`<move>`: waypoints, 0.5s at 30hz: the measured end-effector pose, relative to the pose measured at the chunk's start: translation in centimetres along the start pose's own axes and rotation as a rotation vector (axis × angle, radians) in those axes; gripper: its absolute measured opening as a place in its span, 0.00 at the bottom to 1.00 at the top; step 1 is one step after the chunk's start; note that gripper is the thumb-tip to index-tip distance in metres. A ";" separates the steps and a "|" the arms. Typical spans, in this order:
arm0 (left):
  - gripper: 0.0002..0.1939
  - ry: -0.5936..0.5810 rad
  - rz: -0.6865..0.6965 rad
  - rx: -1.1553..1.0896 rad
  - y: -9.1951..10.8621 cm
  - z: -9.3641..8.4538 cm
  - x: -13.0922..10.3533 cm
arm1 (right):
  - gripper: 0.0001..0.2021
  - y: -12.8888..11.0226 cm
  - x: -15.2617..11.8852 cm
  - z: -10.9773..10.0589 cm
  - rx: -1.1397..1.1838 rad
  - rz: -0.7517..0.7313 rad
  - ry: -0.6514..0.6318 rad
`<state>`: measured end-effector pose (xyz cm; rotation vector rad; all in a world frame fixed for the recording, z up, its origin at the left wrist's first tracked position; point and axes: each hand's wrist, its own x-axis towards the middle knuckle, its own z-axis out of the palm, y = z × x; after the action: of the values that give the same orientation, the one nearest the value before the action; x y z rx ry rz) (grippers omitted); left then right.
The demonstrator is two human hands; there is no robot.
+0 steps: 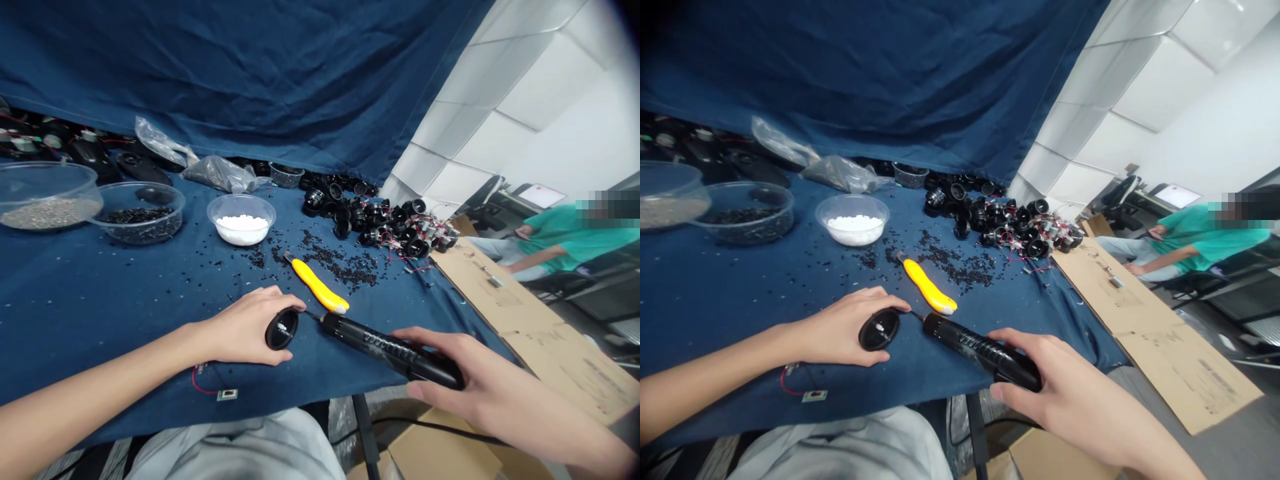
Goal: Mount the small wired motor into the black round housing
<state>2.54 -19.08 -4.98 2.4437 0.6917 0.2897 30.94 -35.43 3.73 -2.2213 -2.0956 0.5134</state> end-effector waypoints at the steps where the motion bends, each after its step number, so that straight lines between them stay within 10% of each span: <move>1: 0.32 0.001 -0.002 0.000 0.0 0.0 0.0 | 0.27 0.0 0.0 0.0 -0.001 0.003 -0.005; 15: 0.29 0.007 0.011 -0.132 -0.2 -0.2 0.1 | 0.27 -0.3 0.2 0.1 0.021 -0.014 0.017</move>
<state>2.50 -18.75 -4.95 2.3229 0.6421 0.3374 30.61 -35.18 3.70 -2.1903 -2.0857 0.5112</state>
